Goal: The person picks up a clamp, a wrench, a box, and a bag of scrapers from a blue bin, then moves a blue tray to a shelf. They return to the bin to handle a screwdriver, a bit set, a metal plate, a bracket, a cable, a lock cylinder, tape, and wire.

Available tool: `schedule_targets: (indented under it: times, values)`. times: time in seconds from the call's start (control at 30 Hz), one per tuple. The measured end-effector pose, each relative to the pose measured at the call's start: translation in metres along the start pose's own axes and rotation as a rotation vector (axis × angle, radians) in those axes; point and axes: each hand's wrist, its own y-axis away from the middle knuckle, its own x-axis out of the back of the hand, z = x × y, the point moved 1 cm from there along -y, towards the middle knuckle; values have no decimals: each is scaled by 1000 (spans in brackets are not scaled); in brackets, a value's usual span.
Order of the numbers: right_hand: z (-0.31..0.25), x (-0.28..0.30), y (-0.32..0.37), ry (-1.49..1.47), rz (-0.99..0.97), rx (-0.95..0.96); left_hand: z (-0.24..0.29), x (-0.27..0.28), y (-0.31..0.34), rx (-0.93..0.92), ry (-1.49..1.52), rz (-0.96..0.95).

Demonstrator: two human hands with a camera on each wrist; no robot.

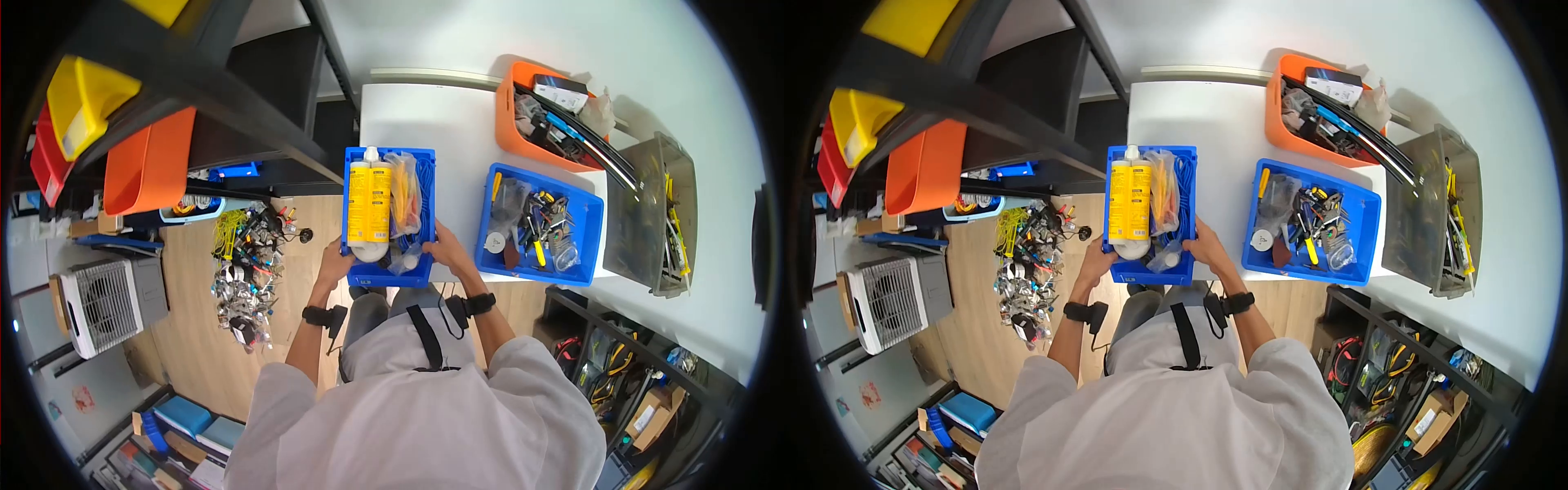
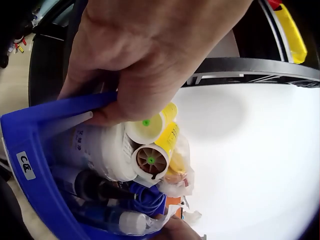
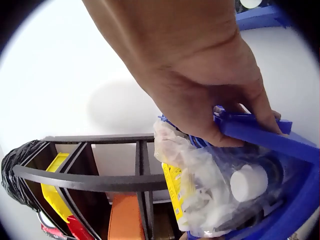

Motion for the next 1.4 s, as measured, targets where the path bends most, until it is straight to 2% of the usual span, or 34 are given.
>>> schedule_targets:
  times: [0.1,0.2,0.23,0.33,0.4,0.47,0.53,0.6,0.7,0.77,0.87,0.93,1.0,1.13,1.2,1.23,1.33,1.4]
  values:
    - [7,-32,18,-41,-28,41,-48,18,14,-100,-40,35]
    - [12,-71,34,-97,-42,60,-70,45,42,-138,-54,48]
    - [9,-84,41,-104,-43,12,-73,56,52,-123,-64,49]
    - [11,-133,51,-89,-46,126,-105,90,71,-191,-103,76]
    - [11,-167,55,-101,-52,118,-132,115,82,-190,-26,69]
    - [20,-200,52,-65,-81,42,-155,142,90,-199,-76,95]
    - [12,-232,45,-51,-80,112,-183,169,87,-193,-42,100]
    - [8,-264,42,-84,-116,-38,-204,196,90,-207,-13,116]
    - [4,-303,16,-137,-117,-2,-217,230,80,-224,-24,132]
    - [-3,-318,-12,-169,-134,41,-224,252,55,-230,-31,163]
    - [-17,-328,-50,-184,-162,-4,-232,274,9,-171,1,79]
    - [-21,-336,-83,-240,-132,21,-216,289,-23,-90,-151,108]
    - [-30,-336,-123,-284,-101,60,-209,298,-64,-145,-222,160]
    - [-25,-324,-183,-264,-64,40,-219,295,-141,-233,-305,167]
    - [-27,-321,-215,-327,-55,91,-219,295,-177,-146,-197,59]
    - [-37,-319,-222,-295,-19,60,-220,292,-193,-113,-209,92]
    - [-36,-313,-271,-261,40,73,-245,287,-256,-229,-116,88]
    - [-36,-312,-295,-296,52,95,-270,289,-314,-278,-204,107]
